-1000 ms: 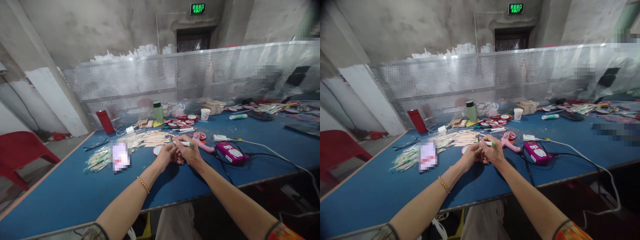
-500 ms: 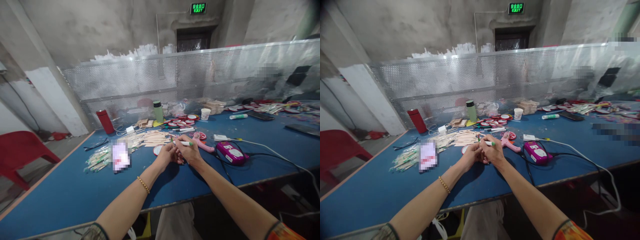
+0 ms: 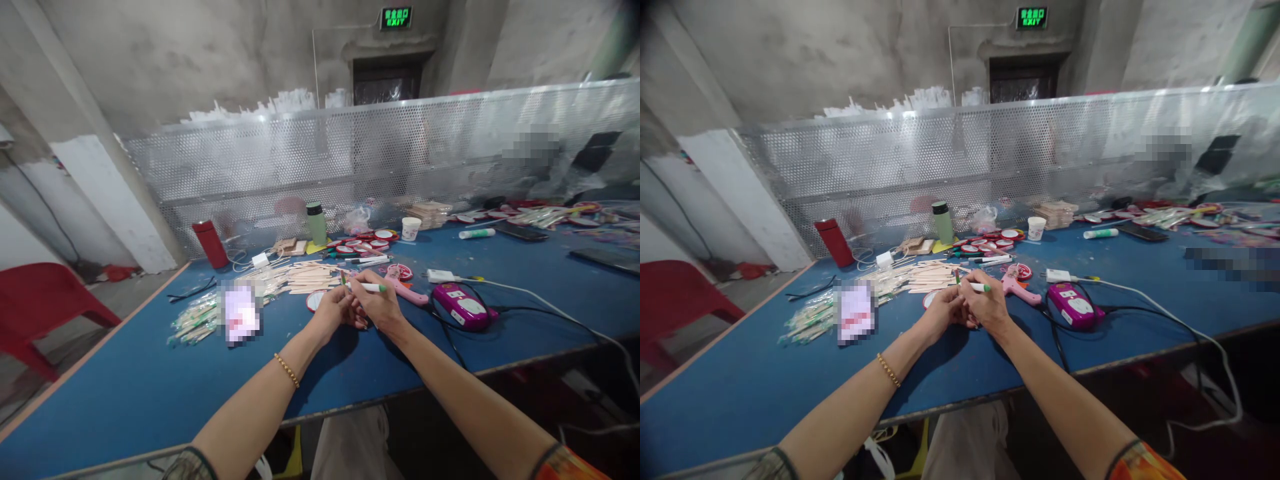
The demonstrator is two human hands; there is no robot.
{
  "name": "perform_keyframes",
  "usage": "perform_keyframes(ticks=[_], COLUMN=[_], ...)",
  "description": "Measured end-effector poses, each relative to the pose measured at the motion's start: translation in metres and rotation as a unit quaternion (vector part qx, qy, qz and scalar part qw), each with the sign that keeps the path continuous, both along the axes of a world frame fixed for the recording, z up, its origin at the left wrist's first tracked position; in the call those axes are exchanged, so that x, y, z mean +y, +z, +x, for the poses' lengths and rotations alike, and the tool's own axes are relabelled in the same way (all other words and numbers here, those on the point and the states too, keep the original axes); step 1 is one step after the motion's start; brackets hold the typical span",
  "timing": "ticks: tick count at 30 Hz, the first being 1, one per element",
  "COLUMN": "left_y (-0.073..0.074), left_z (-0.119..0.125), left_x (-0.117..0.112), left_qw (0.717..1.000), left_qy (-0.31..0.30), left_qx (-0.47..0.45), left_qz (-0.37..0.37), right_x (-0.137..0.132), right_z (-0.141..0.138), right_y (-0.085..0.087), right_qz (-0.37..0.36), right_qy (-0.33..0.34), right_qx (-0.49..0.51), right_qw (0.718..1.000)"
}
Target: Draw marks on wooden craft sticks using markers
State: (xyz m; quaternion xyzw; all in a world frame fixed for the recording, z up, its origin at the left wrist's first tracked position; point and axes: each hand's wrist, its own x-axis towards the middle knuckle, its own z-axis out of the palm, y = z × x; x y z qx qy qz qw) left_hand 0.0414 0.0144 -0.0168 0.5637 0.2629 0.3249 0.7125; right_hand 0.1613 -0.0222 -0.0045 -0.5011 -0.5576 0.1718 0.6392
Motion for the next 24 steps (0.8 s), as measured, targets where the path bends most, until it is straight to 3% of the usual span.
perform_keyframes(ticks=[24], left_y=[-0.0013], left_z=[0.0018], left_x=[0.0007], left_qw=[1.0], left_qy=[-0.002], left_qx=[0.005], left_qz=[0.0], right_x=[0.0002], right_z=[0.0004], right_y=[-0.001], right_qz=[0.002], right_qy=[-0.005], right_qx=[-0.01], right_qw=[1.0])
